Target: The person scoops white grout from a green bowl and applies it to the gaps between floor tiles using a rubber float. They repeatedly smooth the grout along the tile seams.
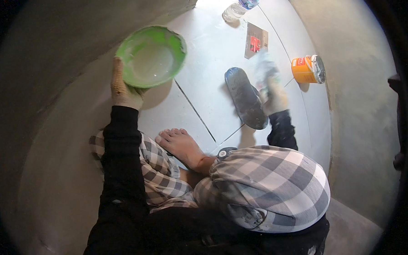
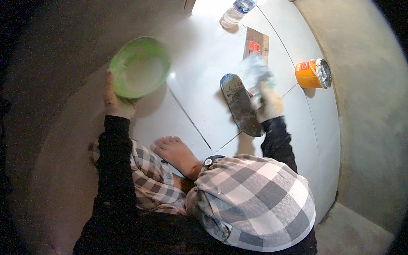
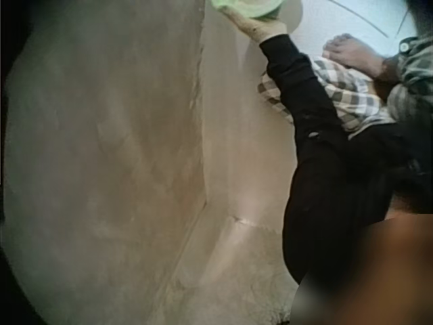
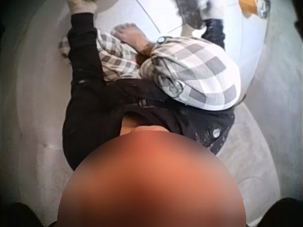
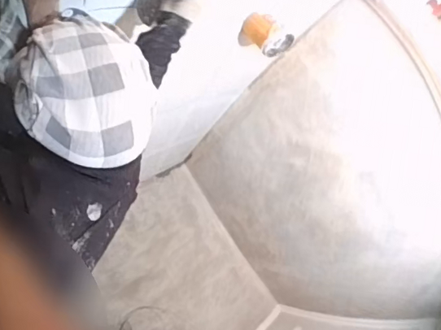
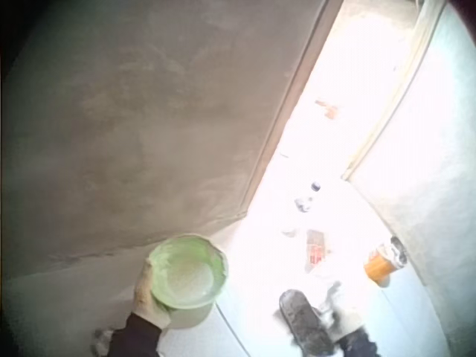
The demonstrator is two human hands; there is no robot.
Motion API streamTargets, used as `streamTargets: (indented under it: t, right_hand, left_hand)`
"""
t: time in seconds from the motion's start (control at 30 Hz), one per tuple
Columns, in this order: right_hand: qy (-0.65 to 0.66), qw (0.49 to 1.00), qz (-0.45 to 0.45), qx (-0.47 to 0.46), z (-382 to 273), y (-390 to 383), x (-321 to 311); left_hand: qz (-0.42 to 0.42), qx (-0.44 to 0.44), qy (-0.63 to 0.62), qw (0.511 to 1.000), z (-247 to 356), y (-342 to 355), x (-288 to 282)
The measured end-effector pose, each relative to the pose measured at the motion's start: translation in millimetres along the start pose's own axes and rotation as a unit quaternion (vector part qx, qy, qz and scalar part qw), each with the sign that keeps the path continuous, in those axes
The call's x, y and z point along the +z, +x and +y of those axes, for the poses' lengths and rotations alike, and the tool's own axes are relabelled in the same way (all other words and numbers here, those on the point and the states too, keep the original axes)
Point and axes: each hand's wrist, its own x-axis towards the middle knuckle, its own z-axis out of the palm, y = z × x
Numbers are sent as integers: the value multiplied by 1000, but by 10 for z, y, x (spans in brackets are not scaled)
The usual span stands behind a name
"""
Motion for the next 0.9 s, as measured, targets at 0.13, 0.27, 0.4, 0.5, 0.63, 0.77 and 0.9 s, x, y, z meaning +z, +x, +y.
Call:
streamTargets:
  t: [0.13, 0.27, 0.4, 0.5, 0.63, 0.77, 0.9]
  right_hand:
    - [-29, 993, 83, 80, -98, 479, -645]
    - [35, 986, 98, 131, 279, 753, -825]
    - [-123, 950, 154, 243, 451, 671, -743]
    - [-369, 873, 118, 295, 376, 521, -629]
    - [-472, 881, -1, -29, 356, 244, -378]
    - [-637, 758, -73, -122, 344, 31, -89]
    - [-628, 755, -98, -161, 348, 40, 218]
  left_hand:
    - [-30, 26, -21, 999, 28, -11, -33]
    - [18, 76, -24, 997, 10, 5, -57]
    - [99, 185, -8, 978, 170, -6, -141]
    - [109, 210, 24, 971, 380, -88, -269]
    - [112, 177, -8, 978, 516, -223, -387]
    - [140, 135, 51, 979, 606, -271, -467]
    - [128, 60, 150, 979, 574, -231, -570]
